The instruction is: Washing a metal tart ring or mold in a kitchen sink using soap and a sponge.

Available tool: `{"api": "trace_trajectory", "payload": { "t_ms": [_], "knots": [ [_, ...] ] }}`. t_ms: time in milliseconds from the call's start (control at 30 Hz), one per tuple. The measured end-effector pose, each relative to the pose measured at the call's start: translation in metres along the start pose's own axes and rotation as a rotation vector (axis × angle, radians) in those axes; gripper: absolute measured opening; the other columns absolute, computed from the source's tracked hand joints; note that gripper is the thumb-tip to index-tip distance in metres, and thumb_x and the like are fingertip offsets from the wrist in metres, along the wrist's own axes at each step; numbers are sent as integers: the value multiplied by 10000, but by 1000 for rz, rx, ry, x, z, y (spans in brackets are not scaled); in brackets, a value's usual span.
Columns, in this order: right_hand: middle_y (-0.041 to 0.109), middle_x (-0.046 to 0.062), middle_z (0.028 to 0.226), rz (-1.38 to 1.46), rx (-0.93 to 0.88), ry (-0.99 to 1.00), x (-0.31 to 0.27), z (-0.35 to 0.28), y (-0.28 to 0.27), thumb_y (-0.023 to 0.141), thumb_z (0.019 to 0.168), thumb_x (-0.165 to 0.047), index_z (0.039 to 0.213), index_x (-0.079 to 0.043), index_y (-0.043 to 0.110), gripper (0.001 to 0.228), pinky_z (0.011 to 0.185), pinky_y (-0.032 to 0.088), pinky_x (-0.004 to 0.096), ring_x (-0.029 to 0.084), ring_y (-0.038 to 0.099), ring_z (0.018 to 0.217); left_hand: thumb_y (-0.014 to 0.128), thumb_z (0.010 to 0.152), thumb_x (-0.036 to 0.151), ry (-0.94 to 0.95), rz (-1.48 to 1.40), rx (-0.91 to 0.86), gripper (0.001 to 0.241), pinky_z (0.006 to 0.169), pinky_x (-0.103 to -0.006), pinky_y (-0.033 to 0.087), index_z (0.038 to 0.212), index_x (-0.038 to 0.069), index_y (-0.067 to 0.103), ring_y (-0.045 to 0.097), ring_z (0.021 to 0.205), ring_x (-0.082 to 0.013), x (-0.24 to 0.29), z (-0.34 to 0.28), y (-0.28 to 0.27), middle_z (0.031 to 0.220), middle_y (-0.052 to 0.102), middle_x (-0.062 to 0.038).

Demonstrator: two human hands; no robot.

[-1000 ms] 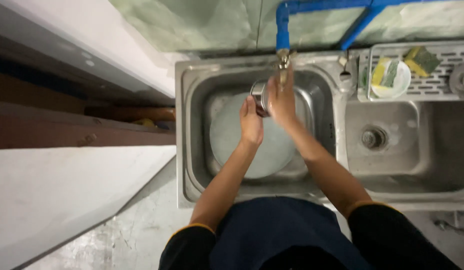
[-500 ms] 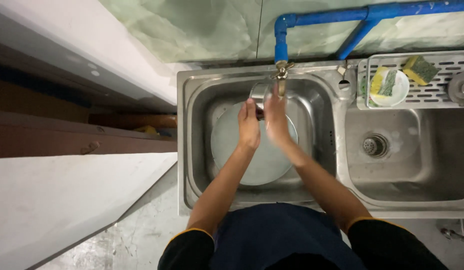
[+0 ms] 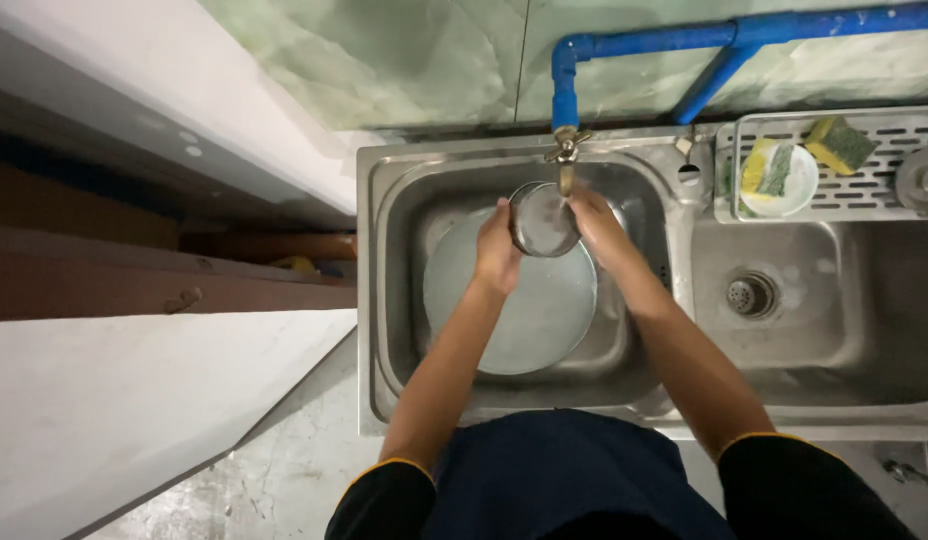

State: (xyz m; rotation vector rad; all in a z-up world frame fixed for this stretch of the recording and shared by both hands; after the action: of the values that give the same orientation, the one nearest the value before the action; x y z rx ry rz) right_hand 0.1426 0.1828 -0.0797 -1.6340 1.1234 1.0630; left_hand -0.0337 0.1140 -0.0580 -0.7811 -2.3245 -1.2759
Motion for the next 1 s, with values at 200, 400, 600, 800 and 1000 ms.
{"api": "trace_trajectory", "payload": {
  "t_ms": [200, 400, 600, 800, 1000],
  "knots": [
    [624, 5, 940, 1018, -47, 241, 24, -30, 10, 567, 1160, -424, 1181, -108, 628, 322, 756, 543, 333, 158, 622, 802, 372, 1162, 554, 205, 772, 190, 695, 816, -406, 533, 1065, -4, 774, 670, 879, -277, 11, 76, -11, 959, 753, -152],
    [724, 46, 1144, 995, 218, 196, -3, -47, 8, 469, 1057, -320, 1209, -95, 665, 335, 959, 546, 351, 189, 673, 1072, 536, 903, 437, 1510, 1767, -138, 403, 915, -552, 505, 1172, 194, 713, 686, 1015, -352, 44, -98, 174, 1218, 751, -126],
    [704, 55, 1113, 954, 299, 217, -25, -62, 19, 472, 1082, -270, 1201, -64, 648, 296, 925, 544, 357, 182, 668, 1024, 450, 1132, 464, 328, 1708, -151, 412, 1043, -549, 524, 1204, 171, 730, 667, 1246, -402, 37, 16, 100, 1291, 738, -160],
    [656, 44, 1045, 969, 90, -36, -4, -32, 6, 531, 1136, -243, 1156, -57, 650, 222, 792, 521, 334, 165, 635, 929, 543, 1027, 465, 1601, 1597, -91, 400, 937, -562, 516, 1237, 163, 698, 665, 1180, -403, 78, -132, 168, 1292, 680, -193],
    [686, 44, 1032, 932, 83, 219, 11, -7, 19, 579, 1065, -261, 1129, -66, 698, 238, 784, 531, 302, 151, 650, 871, 609, 927, 601, 312, 1150, -240, 559, 697, -420, 545, 1012, 77, 785, 722, 809, -358, 57, 21, 75, 848, 770, -191]
  ]
}}
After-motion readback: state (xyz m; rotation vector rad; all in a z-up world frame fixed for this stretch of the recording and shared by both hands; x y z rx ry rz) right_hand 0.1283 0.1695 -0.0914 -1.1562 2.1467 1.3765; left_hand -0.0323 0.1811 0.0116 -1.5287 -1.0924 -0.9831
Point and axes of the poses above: each hand's wrist, its own z-axis towards the middle knuckle, its own y-axis out of the palm, x = y × z, the point moved 10 cm from there along z, towards the middle knuckle
